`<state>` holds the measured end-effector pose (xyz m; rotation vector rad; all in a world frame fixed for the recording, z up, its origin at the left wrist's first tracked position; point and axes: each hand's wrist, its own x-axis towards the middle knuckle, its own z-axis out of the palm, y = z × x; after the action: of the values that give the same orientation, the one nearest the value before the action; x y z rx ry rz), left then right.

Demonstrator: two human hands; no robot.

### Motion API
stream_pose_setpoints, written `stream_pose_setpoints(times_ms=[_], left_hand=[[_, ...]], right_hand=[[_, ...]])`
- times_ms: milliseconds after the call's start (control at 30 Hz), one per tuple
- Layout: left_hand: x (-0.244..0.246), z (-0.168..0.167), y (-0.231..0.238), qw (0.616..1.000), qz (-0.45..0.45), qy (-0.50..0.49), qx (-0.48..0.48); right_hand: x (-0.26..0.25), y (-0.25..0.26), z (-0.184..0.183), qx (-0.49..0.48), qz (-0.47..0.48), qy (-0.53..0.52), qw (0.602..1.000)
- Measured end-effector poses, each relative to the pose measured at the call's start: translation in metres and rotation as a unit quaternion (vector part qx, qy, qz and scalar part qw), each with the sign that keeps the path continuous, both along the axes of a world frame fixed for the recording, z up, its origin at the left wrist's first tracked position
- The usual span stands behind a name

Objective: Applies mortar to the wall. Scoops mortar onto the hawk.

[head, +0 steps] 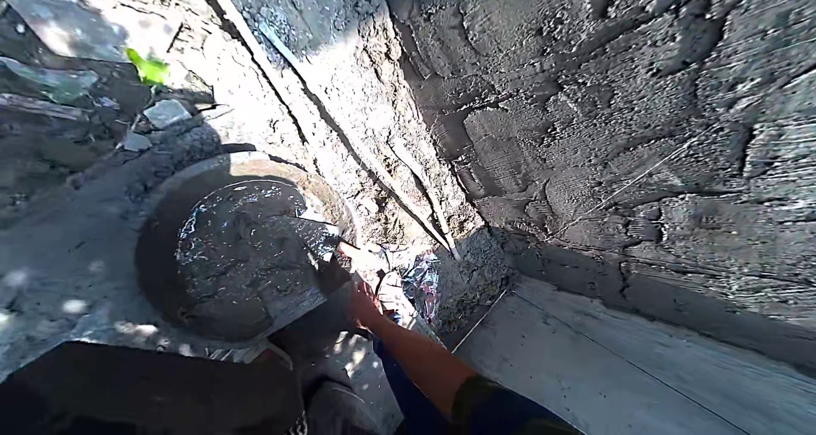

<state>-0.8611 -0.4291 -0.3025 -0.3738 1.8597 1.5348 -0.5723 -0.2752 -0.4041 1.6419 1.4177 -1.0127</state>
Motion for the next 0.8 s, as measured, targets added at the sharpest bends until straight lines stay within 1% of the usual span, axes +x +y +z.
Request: stream_pose_setpoints(times_ms=[33, 67, 133, 167, 233, 333, 400, 467, 500, 567, 633, 733, 800], left_hand=[[-0.002, -0.007, -0.005, 1.0, -0.02, 0.005, -0.004], [-0.001, -0.003, -0.001, 0.999, -0.035, 0.007, -0.03], [0.001, 0.01, 0.009, 0.993, -0.014, 0.015, -0.115], [-0.001, 0.01, 0.008, 0.991, -0.008, 0.019, -0.135], [-0.007, 0.004, 0.006, 0.989, -0.006, 0.021, -0.144], [-0.011, -0.004, 0.004, 0.989, 0.009, 0.012, -0.147], [-0.013, -0.001, 0.009, 0.989, 0.019, 0.012, -0.149], [-0.016, 0.002, 0.011, 0.989, 0.022, 0.01, -0.147], [-0.016, 0.002, 0.01, 0.989, 0.023, 0.009, -0.148], [-0.018, 0.0, 0.011, 0.987, 0.029, 0.011, -0.155], [-0.02, 0.0, 0.012, 0.988, 0.027, 0.008, -0.149], [-0.022, -0.003, 0.006, 0.99, 0.034, 0.005, -0.133], [-0.023, -0.005, 0.005, 0.991, 0.051, -0.005, -0.124]], right_hand=[[0.0, 0.0, -0.001, -0.004, 0.0, -0.001, 1.0], [-0.003, 0.003, 0.001, -0.01, -0.001, 0.003, 1.0], [-0.016, 0.005, 0.007, -0.009, -0.001, 0.011, 1.0], [-0.022, 0.004, 0.006, 0.003, 0.015, 0.006, 1.0], [-0.027, 0.002, -0.012, 0.062, 0.063, 0.005, 0.996], [-0.024, 0.015, -0.038, 0.16, 0.138, 0.017, 0.977], [-0.032, 0.035, -0.043, 0.197, 0.172, 0.021, 0.965], [-0.032, 0.056, -0.044, 0.226, 0.17, 0.006, 0.959], [-0.025, 0.065, -0.049, 0.222, 0.155, -0.017, 0.962], [-0.013, 0.081, -0.052, 0.156, 0.119, -0.068, 0.978], [-0.003, 0.095, -0.054, 0.094, 0.117, -0.044, 0.988], [-0.017, 0.113, -0.026, 0.047, 0.167, 0.001, 0.985], [-0.036, 0.12, 0.001, 0.049, 0.183, 0.006, 0.982]])
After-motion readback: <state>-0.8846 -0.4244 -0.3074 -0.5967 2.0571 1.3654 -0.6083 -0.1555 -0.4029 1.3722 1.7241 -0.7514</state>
